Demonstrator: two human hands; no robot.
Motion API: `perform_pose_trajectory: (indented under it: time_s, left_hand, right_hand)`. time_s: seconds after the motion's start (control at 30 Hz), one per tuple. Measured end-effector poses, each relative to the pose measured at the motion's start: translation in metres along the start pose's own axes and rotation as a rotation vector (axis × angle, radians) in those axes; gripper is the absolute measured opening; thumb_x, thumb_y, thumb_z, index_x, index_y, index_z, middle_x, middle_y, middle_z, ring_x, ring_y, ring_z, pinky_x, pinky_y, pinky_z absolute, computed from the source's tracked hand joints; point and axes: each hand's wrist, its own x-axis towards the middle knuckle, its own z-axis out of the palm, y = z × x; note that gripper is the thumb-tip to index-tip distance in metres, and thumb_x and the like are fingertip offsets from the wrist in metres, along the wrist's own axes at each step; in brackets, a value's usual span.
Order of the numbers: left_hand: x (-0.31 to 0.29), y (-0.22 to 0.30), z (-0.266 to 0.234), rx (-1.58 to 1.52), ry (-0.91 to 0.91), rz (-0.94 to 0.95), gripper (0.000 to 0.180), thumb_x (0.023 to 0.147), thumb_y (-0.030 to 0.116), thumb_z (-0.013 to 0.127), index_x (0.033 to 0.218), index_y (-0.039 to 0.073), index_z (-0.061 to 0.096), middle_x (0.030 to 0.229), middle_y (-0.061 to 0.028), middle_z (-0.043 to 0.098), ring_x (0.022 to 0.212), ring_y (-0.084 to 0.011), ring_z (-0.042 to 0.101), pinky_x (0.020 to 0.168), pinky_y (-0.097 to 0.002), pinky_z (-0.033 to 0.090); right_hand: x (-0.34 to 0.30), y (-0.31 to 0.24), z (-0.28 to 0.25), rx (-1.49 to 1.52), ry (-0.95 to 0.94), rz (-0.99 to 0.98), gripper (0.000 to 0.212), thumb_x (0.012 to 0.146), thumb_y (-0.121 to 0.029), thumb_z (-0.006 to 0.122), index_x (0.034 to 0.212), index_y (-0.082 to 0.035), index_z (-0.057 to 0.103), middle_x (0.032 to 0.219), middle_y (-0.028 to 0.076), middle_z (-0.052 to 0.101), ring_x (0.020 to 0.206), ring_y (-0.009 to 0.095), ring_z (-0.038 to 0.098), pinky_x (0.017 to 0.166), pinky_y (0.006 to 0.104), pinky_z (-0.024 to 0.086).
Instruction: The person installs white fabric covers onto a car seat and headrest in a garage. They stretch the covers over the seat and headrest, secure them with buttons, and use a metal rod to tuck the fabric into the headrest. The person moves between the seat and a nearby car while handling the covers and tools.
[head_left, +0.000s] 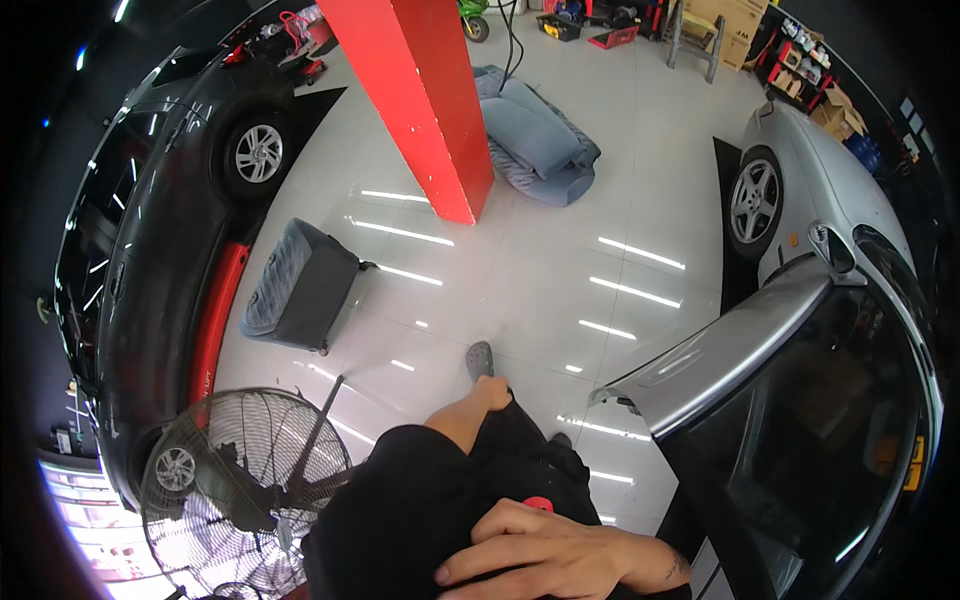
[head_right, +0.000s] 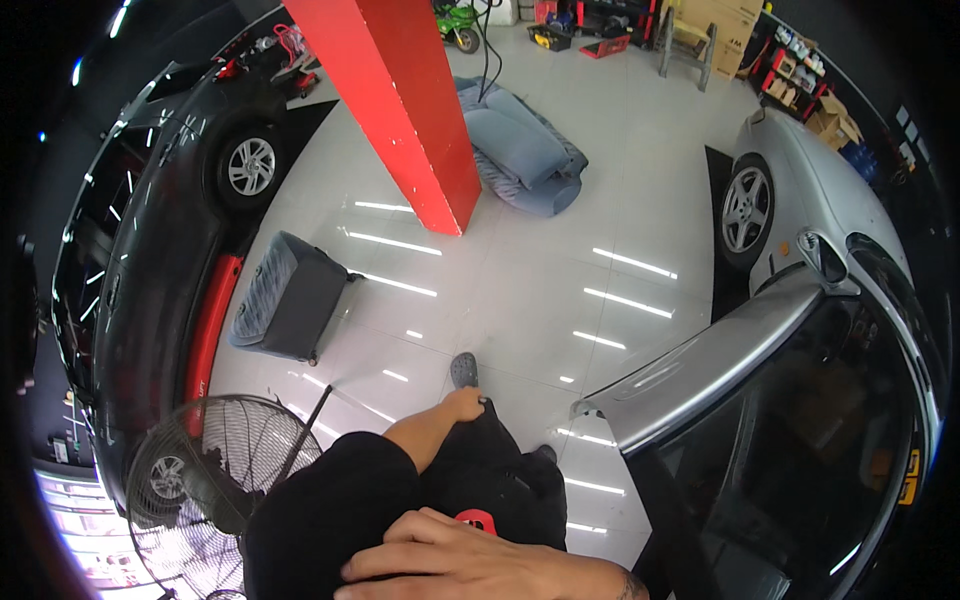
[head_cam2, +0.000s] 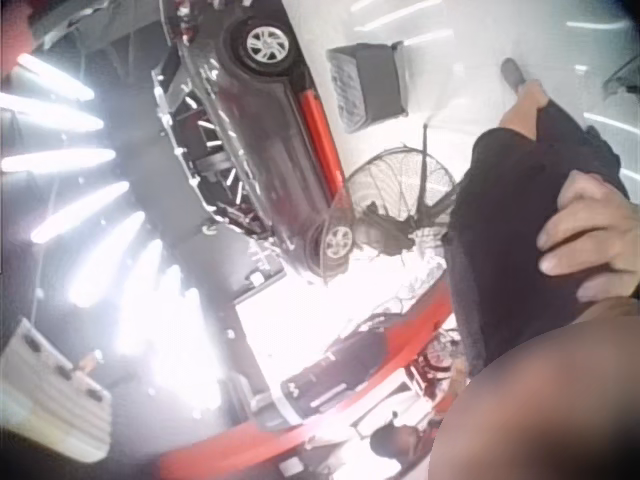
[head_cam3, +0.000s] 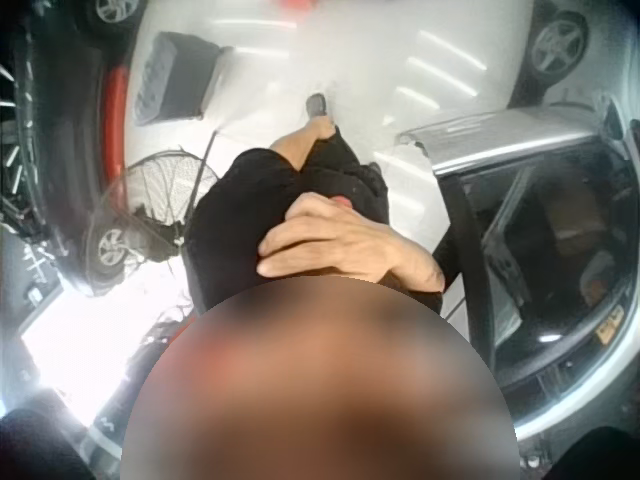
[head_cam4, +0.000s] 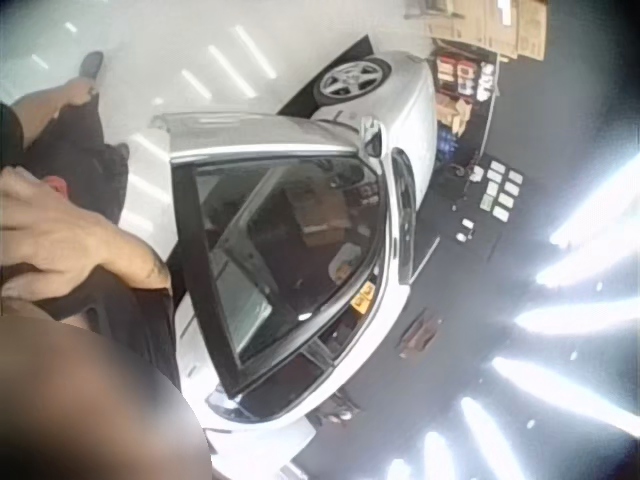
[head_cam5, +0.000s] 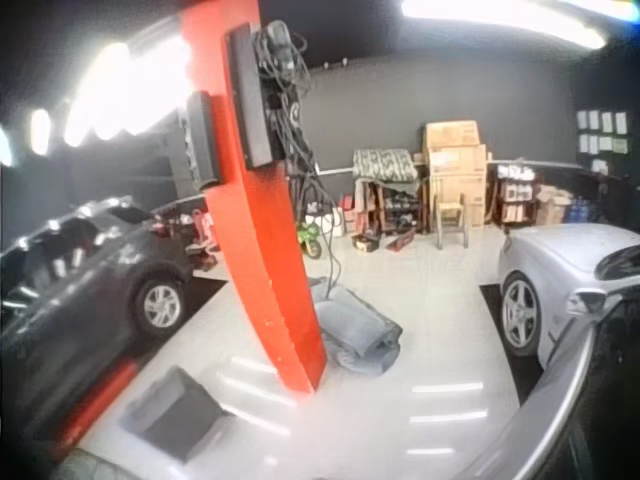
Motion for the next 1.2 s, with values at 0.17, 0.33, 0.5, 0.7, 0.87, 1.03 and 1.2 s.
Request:
perform_pose_trajectory:
  time_s: [0.17,0.33,0.5,0.7,0.87,1.03,1.2]
  left_hand:
    - [0.081,-0.054,-0.078,0.050,-0.062,0.177,0.049,0.092,0.037,0.060,0.132,0.008,0.064,0.129,-0.0235,0.067,0.121,-0.0421,0.063,0.103,-0.0505,0.050]
    - [0.121,-0.112,-0.177,-0.109,0.117,0.150,0.050,0.083,0.031,0.076,0.124,0.004,0.068,0.113,-0.0224,0.073,0.110,-0.0378,0.069,0.095,-0.0451,0.054]
    - [0.170,-0.160,-0.251,0.233,-0.042,0.302,0.035,0.091,0.024,0.071,0.120,0.003,0.072,0.118,-0.0167,0.073,0.116,-0.0371,0.066,0.103,-0.0448,0.048]
    - [0.256,-0.080,-0.283,0.081,-0.178,0.252,0.037,0.094,0.023,0.066,0.123,0.001,0.070,0.116,-0.0197,0.073,0.113,-0.0375,0.066,0.102,-0.0430,0.049]
    - [0.311,0.034,-0.317,-0.037,-0.011,0.497,0.045,0.094,0.026,0.067,0.132,0.000,0.064,0.116,-0.0243,0.071,0.108,-0.0372,0.065,0.101,-0.0444,0.050]
    - [0.354,0.107,-0.390,0.036,-0.039,0.430,0.050,0.092,0.027,0.069,0.135,0.001,0.062,0.118,-0.0263,0.070,0.112,-0.0374,0.065,0.103,-0.0432,0.049]
    - [0.407,0.147,-0.424,0.043,-0.052,0.248,0.052,0.092,0.027,0.070,0.138,0.003,0.061,0.126,-0.0240,0.067,0.118,-0.0356,0.062,0.108,-0.0436,0.046]
  right_hand:
    - [0.032,0.090,-0.055,-0.081,-0.145,0.304,0.031,0.097,-0.030,0.070,0.111,-0.002,0.067,0.100,0.015,0.065,0.087,0.033,0.060,0.078,0.0441,0.047]
    - [0.009,0.187,-0.111,-0.129,0.477,0.828,0.029,0.103,-0.034,0.065,0.107,-0.005,0.065,0.090,0.005,0.061,0.085,0.016,0.059,0.079,0.0366,0.049]
    - [-0.053,0.241,-0.148,-0.296,0.848,1.061,0.035,0.101,-0.039,0.067,0.114,-0.007,0.063,0.092,0.003,0.060,0.086,0.015,0.055,0.077,0.0320,0.047]
    - [-0.083,0.272,-0.198,-0.177,1.086,0.968,0.035,0.098,-0.038,0.069,0.112,-0.006,0.064,0.093,0.004,0.058,0.090,0.017,0.055,0.084,0.0338,0.048]
    - [-0.096,0.288,-0.299,-0.278,1.109,0.911,0.037,0.098,-0.035,0.069,0.120,-0.006,0.062,0.100,0.005,0.063,0.095,0.017,0.057,0.087,0.0329,0.048]
    - [-0.076,0.208,-0.416,-0.100,1.081,0.619,0.048,0.101,-0.028,0.067,0.141,-0.005,0.053,0.125,0.006,0.060,0.117,0.017,0.055,0.104,0.0344,0.043]
    - [-0.012,0.061,-0.502,-0.119,0.758,0.027,0.076,0.099,-0.036,0.069,0.161,-0.009,0.033,0.155,0.012,0.047,0.141,0.023,0.046,0.112,0.0349,0.038]
